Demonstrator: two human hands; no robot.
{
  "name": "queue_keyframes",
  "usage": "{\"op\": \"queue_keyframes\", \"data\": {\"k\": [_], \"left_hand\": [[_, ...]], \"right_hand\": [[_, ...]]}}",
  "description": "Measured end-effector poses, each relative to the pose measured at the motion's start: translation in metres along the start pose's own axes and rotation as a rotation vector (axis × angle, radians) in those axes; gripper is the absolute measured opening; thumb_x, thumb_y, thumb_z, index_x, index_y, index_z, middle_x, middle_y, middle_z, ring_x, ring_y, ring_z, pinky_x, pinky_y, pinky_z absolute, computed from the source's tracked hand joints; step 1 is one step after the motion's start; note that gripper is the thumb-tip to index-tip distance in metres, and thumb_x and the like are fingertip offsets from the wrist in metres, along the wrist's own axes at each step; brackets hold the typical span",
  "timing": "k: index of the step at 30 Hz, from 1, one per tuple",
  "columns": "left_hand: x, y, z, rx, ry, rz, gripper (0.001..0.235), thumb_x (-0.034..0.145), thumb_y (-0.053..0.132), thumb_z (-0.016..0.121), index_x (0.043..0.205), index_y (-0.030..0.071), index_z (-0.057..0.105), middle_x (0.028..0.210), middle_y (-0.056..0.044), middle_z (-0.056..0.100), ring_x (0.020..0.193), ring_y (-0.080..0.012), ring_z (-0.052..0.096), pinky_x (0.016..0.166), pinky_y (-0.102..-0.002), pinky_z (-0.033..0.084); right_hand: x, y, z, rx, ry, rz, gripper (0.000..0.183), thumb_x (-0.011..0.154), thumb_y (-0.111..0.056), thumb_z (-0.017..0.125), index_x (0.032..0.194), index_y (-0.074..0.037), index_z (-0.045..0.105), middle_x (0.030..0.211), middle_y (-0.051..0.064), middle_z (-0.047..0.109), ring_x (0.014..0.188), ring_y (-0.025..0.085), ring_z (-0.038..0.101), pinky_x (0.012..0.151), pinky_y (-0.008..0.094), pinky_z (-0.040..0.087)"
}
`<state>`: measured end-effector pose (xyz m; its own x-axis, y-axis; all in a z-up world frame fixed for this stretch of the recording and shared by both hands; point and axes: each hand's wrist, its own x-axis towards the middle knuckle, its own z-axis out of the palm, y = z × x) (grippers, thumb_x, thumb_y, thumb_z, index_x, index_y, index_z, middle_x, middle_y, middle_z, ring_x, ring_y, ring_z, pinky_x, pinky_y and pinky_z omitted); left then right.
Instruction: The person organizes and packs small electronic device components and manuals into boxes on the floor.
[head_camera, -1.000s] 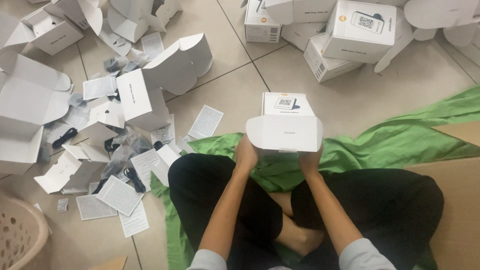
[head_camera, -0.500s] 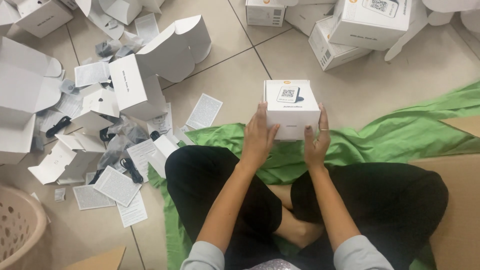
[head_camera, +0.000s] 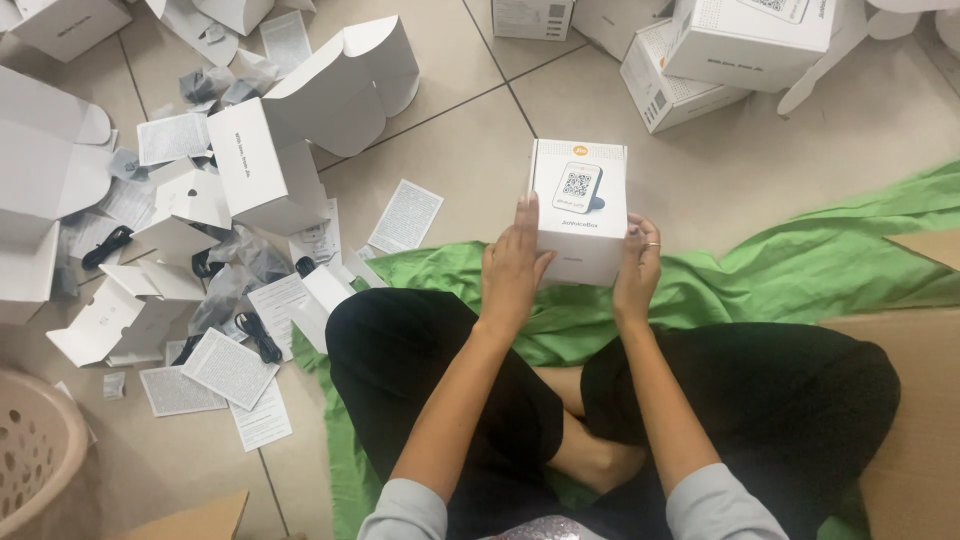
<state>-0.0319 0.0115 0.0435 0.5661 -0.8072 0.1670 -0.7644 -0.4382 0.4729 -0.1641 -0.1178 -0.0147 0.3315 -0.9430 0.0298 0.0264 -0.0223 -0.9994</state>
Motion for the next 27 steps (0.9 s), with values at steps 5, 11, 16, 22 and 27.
{"op": "queue_keyframes", "data": {"k": [5, 11, 16, 22, 27], "left_hand": [[0.01, -0.019, 0.03, 0.231, -0.138, 0.001, 0.081, 0.093, 0.044, 0.067, 0.157, 0.01, 0.032, 0.163, -0.012, 0.034, 0.135, -0.0327, 0.049, 0.104, -0.051, 0.042], [0.023, -0.042, 0.042, -0.32, 0.027, -0.077, 0.069, 0.101, 0.035, 0.063, 0.158, 0.007, 0.036, 0.145, -0.019, 0.059, 0.127, -0.0381, 0.058, 0.104, -0.049, 0.047], [0.024, -0.036, 0.027, -0.844, 0.057, -0.191, 0.042, 0.104, 0.029, 0.065, 0.135, 0.001, 0.068, 0.119, -0.017, 0.077, 0.114, -0.0309, 0.074, 0.097, -0.04, 0.057], [0.016, -0.049, -0.013, -1.245, 0.252, -0.687, 0.049, 0.105, 0.044, 0.048, 0.116, 0.004, 0.074, 0.08, -0.013, 0.068, 0.078, -0.02, 0.067, 0.078, -0.035, 0.052], [0.019, -0.079, -0.005, -1.781, 0.494, -0.885, 0.045, 0.104, 0.045, 0.045, 0.121, 0.007, 0.064, 0.097, -0.003, 0.066, 0.086, -0.0153, 0.06, 0.084, -0.031, 0.053]], "right_hand": [[0.013, 0.014, 0.001, -0.082, -0.047, 0.18, 0.057, 0.102, -0.041, 0.058, 0.143, -0.004, 0.043, 0.127, 0.017, 0.065, 0.115, 0.022, 0.063, 0.098, 0.034, 0.051], [0.062, 0.038, -0.02, -0.12, -0.205, 0.436, 0.085, 0.09, -0.052, 0.068, 0.15, 0.002, 0.04, 0.134, 0.02, 0.061, 0.123, 0.028, 0.058, 0.103, 0.037, 0.043], [0.082, -0.01, -0.03, 0.182, -0.441, 0.715, 0.1, 0.081, -0.07, 0.062, 0.148, 0.003, 0.048, 0.137, 0.022, 0.062, 0.124, 0.033, 0.06, 0.106, 0.042, 0.047], [0.045, -0.042, -0.052, -0.064, -0.695, 0.76, 0.092, 0.08, -0.055, 0.064, 0.146, 0.005, 0.045, 0.136, 0.029, 0.06, 0.124, 0.042, 0.06, 0.099, 0.057, 0.05], [0.0, -0.115, -0.064, -0.167, -0.839, 0.897, 0.084, 0.076, -0.053, 0.067, 0.14, -0.001, 0.05, 0.131, 0.029, 0.06, 0.124, 0.045, 0.061, 0.099, 0.056, 0.054]]}}
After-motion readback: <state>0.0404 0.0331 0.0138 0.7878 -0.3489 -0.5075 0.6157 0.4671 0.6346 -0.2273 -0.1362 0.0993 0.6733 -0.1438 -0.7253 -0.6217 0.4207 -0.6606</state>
